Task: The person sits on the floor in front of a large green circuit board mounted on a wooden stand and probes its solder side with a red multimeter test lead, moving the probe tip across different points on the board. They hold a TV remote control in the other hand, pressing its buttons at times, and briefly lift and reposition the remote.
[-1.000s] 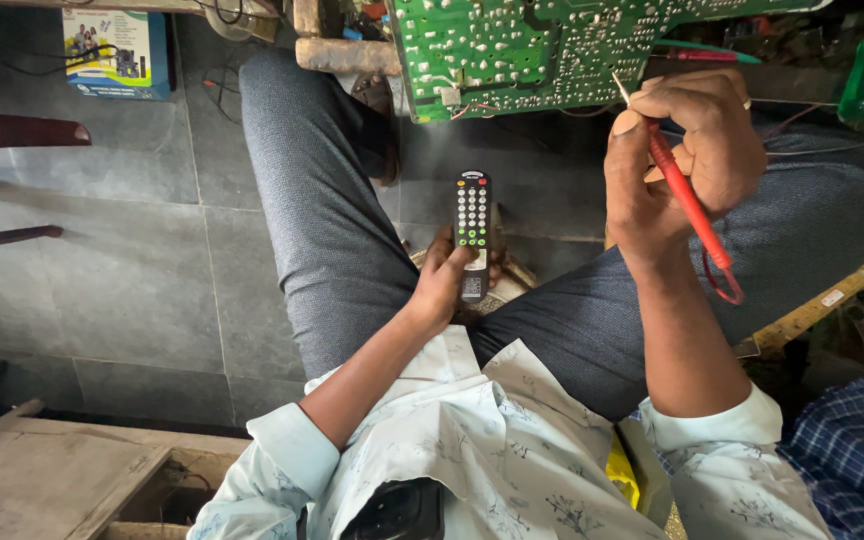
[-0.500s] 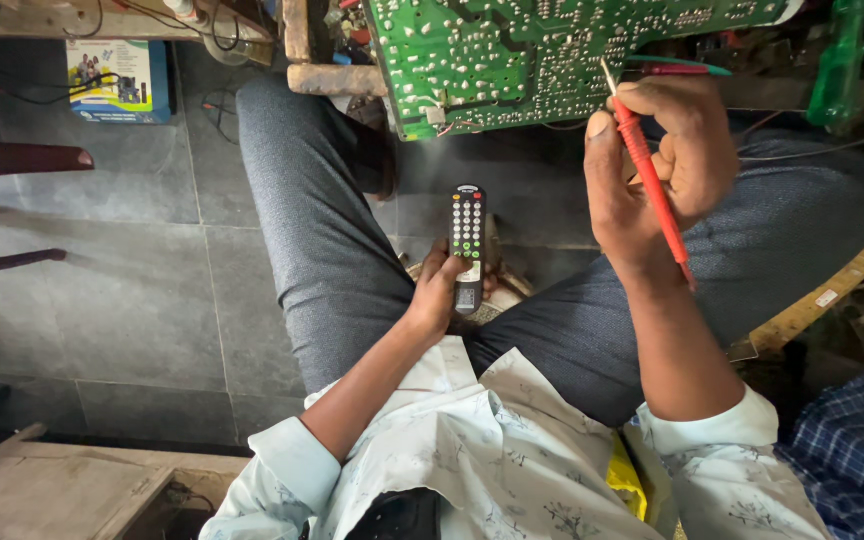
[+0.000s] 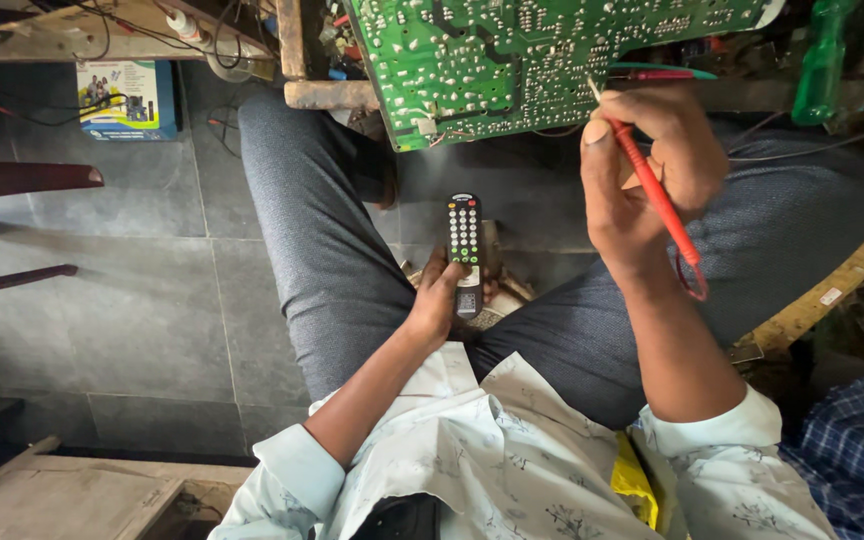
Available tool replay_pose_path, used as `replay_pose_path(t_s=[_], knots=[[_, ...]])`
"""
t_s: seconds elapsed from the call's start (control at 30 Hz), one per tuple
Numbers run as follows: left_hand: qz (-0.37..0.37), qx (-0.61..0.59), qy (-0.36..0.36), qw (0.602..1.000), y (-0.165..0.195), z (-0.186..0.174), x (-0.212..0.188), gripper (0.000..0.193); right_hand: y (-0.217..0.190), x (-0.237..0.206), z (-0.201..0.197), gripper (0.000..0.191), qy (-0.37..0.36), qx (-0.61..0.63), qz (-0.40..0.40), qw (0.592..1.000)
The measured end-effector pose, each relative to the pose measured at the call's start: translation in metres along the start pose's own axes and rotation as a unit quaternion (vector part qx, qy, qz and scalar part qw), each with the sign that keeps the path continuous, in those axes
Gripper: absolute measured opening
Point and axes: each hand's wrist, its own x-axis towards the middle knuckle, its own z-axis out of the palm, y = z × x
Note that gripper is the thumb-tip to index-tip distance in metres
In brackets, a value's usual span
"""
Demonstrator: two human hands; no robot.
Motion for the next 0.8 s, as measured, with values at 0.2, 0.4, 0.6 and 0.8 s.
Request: replay_pose_path(t_s=[0.2,0.4,0.6,0.8], knots=[[-0.022,-0.022,0.019,0.999,0.003,0.001,0.002,0.034,0.006,0.001,0.001,0.016,-0.015,-0.027,-0.022,0.999],[-0.025,-0.016,0.016,0.999,0.008,0.005,-0.002,0.035,0.008,0.002,0.002,0.017,-0.026,-0.035,-0.026,0.999],[-0.028,-0.015,0.023,0.999,0.01,0.007,-0.003,0.035,0.008,0.003,0.002,0.018,-0.026,-0.043,-0.036,0.998],[-0.054,-0.026,0.063,0.996,0.004,0.004,0.003,0.033,0.004,0.005,0.007,0.015,-0.009,-0.032,-0.032,0.999]])
